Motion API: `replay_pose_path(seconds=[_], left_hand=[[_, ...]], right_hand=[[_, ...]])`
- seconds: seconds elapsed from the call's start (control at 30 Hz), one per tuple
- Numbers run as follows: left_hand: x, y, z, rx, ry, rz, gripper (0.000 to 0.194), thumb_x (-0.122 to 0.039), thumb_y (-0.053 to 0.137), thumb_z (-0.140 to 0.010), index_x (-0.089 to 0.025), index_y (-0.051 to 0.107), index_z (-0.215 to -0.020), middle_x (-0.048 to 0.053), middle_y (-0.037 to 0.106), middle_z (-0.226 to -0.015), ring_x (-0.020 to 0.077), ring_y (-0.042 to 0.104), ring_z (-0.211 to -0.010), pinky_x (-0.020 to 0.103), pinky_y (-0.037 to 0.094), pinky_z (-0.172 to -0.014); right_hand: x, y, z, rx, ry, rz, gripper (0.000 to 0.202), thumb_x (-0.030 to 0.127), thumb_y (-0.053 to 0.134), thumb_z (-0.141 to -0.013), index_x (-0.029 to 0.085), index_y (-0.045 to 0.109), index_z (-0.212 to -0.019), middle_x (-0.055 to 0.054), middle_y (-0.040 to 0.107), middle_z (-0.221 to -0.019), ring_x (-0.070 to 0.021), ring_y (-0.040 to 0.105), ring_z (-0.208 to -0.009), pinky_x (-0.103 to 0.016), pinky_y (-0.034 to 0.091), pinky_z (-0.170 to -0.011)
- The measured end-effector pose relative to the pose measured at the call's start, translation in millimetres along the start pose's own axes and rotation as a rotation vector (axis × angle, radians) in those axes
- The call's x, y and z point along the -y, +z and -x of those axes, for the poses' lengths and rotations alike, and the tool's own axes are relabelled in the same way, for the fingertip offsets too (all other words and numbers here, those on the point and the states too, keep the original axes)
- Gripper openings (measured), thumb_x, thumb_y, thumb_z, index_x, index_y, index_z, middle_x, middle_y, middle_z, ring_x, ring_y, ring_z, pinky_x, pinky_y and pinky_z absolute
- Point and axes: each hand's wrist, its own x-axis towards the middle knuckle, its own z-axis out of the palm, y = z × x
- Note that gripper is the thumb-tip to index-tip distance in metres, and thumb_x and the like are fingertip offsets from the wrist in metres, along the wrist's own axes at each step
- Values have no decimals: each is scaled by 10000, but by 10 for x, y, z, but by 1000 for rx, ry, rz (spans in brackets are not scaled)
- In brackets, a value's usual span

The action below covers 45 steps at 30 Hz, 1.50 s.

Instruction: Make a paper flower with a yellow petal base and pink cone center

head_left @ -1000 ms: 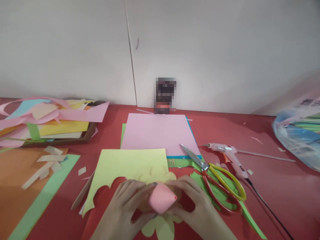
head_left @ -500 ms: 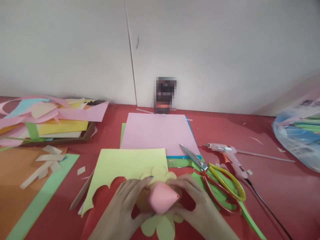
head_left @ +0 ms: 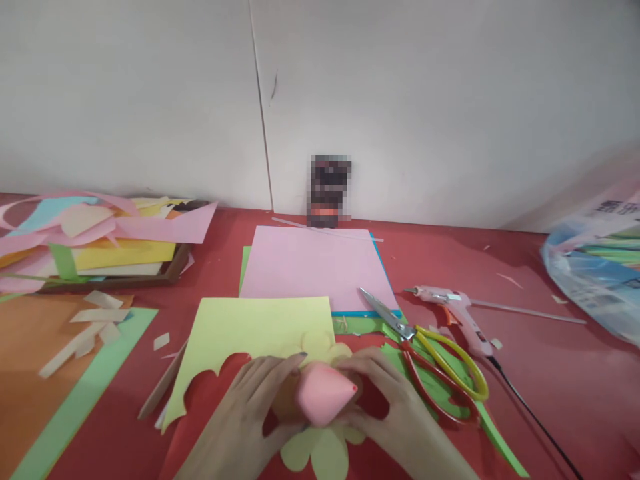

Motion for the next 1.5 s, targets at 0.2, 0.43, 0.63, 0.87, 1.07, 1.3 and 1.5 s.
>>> replay_pose_path(seconds=[0.2,0.43,0.63,0.87,1.07,1.3,1.5], left_hand=[[-6,2,-4,-13,2,-11,531,-366,621,-701,-350,430,-1197,7,570,-1165,239,534,-1038,373,484,-830],[-19,-9,-25,-35,10,-23,524,-365,628,-688,-326,457,-1182,20,572,-1160,245,541,-1025,382,479,-830],[-19,-7,-30,-42,20,-40,513,-343,626,-687,-322,461,-1172,8,563,-1172,231,527,-1048,365,470,-851],[-27,-7,-49,-41,-6,70,499,-291,603,-711,-313,430,-1178,33,514,-1206,240,491,-1082,413,440,-877],[-103,-54,-91,-105,-57,184,368,-239,551,-738,-283,468,-1094,15,539,-1108,187,548,-990,335,480,-803],[-166,-138,-80,-145,-60,266,128,-314,471,-809,-219,512,-884,30,519,-1066,170,546,-946,343,454,-821],[-171,-180,-97,-189,-10,230,244,-298,351,-869,-189,512,-723,41,519,-1089,169,504,-1013,332,402,-876]], right_hand=[[8,-28,19,-8,11,-46,298,269,674,-698,258,553,-970,-25,557,-994,-194,512,-969,-302,426,-853],[-10,-52,51,-111,-60,-79,135,257,412,-879,226,541,-902,-41,563,-882,-166,528,-840,-265,432,-737],[34,-76,76,-146,-69,-119,413,292,317,-913,183,422,-528,-4,467,-602,-121,474,-596,-241,374,-572],[98,-34,72,63,-23,-106,492,337,287,-924,181,578,-560,-16,591,-709,-129,566,-721,-251,427,-707],[127,-24,54,45,-90,-117,488,318,291,-928,192,619,-590,-4,625,-729,-126,578,-742,-242,421,-716],[153,-19,69,63,-143,-62,516,354,269,-929,206,664,-632,1,625,-705,-123,564,-704,-246,409,-706],[161,15,68,17,-115,-6,544,421,266,-914,189,641,-594,-6,623,-643,-121,555,-633,-229,408,-639]])
